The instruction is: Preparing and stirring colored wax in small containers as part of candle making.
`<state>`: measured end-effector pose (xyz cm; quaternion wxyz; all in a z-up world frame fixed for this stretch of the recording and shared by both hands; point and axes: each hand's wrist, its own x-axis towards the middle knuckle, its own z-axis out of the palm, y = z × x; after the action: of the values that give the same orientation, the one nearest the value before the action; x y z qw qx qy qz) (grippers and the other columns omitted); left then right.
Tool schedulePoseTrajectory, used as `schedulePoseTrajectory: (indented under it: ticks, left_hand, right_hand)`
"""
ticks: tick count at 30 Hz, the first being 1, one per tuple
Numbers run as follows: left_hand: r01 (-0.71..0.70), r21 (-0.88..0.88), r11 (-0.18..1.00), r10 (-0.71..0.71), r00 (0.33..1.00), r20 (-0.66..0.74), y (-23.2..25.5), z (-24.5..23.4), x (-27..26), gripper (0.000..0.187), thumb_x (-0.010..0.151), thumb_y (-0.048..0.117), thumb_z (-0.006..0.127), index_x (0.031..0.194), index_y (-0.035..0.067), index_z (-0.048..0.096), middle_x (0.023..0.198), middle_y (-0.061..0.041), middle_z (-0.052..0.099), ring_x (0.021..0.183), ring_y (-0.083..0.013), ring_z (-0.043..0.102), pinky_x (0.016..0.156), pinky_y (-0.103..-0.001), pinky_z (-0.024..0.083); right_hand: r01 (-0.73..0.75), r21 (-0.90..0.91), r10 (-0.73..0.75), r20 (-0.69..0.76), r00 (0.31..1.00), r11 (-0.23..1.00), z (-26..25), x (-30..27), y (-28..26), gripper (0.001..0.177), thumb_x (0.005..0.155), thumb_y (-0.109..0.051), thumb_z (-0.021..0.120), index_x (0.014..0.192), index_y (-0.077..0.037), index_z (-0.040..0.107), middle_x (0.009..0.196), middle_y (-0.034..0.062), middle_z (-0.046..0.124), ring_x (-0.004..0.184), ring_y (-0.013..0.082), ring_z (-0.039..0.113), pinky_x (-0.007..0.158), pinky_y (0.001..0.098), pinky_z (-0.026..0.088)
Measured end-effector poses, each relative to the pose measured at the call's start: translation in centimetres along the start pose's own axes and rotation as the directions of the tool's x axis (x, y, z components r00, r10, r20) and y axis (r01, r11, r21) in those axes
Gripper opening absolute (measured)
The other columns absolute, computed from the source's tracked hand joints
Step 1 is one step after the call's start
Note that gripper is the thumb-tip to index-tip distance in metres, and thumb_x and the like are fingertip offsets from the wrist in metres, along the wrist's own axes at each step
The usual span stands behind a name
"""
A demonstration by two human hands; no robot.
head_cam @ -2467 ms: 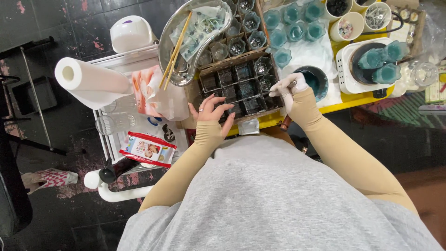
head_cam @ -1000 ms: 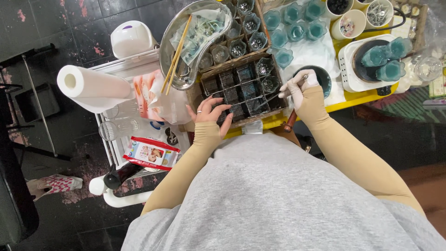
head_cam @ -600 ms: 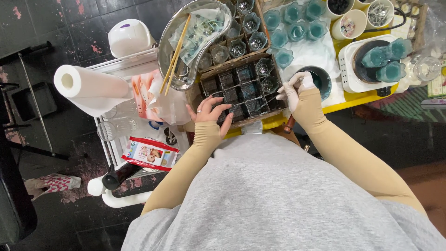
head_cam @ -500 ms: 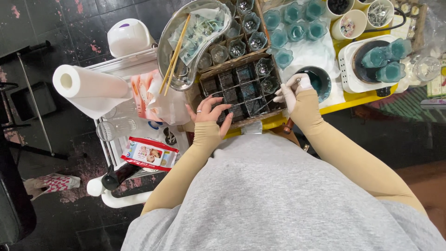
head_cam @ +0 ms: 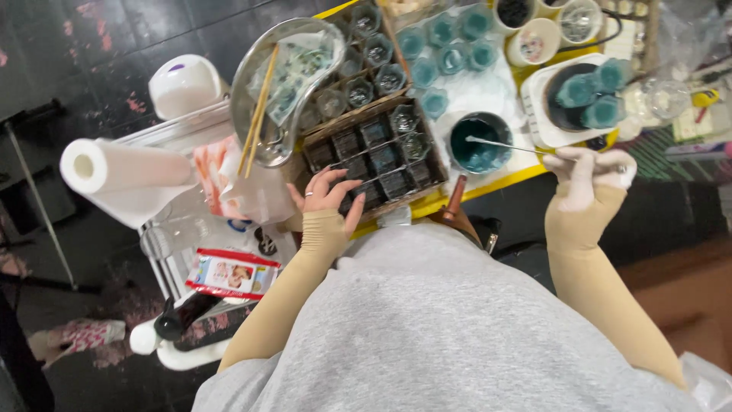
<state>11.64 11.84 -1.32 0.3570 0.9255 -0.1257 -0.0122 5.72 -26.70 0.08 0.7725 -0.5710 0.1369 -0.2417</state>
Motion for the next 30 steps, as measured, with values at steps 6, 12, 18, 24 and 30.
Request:
schedulePoseTrajectory:
  ticks: [6,12,18,24,30]
  left_hand:
    - [-0.046,-0.014,0.999,0.046,0.998,0.033,0.5,1.7,0.9,0.022,0.087,0.032,0.077,0.107,0.023,0.075,0.129,-0.002,0.063,0.136,-0.0307,0.051,0.118,-0.073,0.000]
    - [-0.102,-0.019,0.995,0.103,0.993,0.066,1.8,2.2,1.6,0.020,0.087,0.030,0.078,0.106,0.022,0.075,0.129,-0.002,0.063,0.137,-0.0310,0.051,0.116,-0.076,0.000]
    - [-0.105,-0.019,0.994,0.106,0.991,0.077,1.5,2.3,1.6,0.021,0.087,0.029,0.078,0.107,0.022,0.075,0.129,-0.003,0.062,0.137,-0.0312,0.051,0.116,-0.076,0.001]
    - [-0.099,-0.008,0.995,0.100,0.994,0.048,0.8,2.3,1.1,0.022,0.087,0.028,0.078,0.108,0.023,0.075,0.128,-0.003,0.063,0.137,-0.0308,0.052,0.118,-0.075,0.000]
    - [-0.046,-0.018,0.999,0.046,0.999,-0.002,-0.3,2.3,0.2,0.023,0.086,0.029,0.079,0.107,0.024,0.075,0.129,-0.002,0.064,0.137,-0.0305,0.051,0.119,-0.072,0.000]
  right_hand:
    - [0.002,0.023,0.001,-0.115,0.993,1.000,-5.3,-2.0,1.0,0.017,0.120,-0.005,0.049,0.123,-0.013,0.035,0.118,0.0193,0.068,0.102,0.0278,0.072,0.098,0.0390,0.058]
    - [-0.036,0.005,0.036,-0.105,0.994,0.999,-6.2,-1.9,2.1,0.018,0.119,-0.003,0.050,0.120,-0.012,0.035,0.117,0.0189,0.066,0.104,0.0280,0.072,0.101,0.0402,0.059]
    - [0.059,-0.212,-0.061,-0.002,0.998,0.975,-7.2,-1.5,0.0,0.019,0.122,-0.003,0.050,0.117,-0.010,0.033,0.116,0.0211,0.065,0.101,0.0265,0.071,0.100,0.0403,0.060]
    - [0.111,-0.267,-0.100,0.054,0.993,0.957,-6.9,-1.2,-2.4,0.020,0.125,-0.003,0.052,0.119,-0.009,0.033,0.115,0.0205,0.066,0.101,0.0269,0.071,0.101,0.0408,0.061]
    - [0.014,-0.095,-0.007,0.071,0.997,0.995,0.2,-1.2,-4.4,0.017,0.126,-0.001,0.050,0.122,-0.008,0.036,0.110,0.0197,0.064,0.095,0.0253,0.067,0.097,0.0408,0.061]
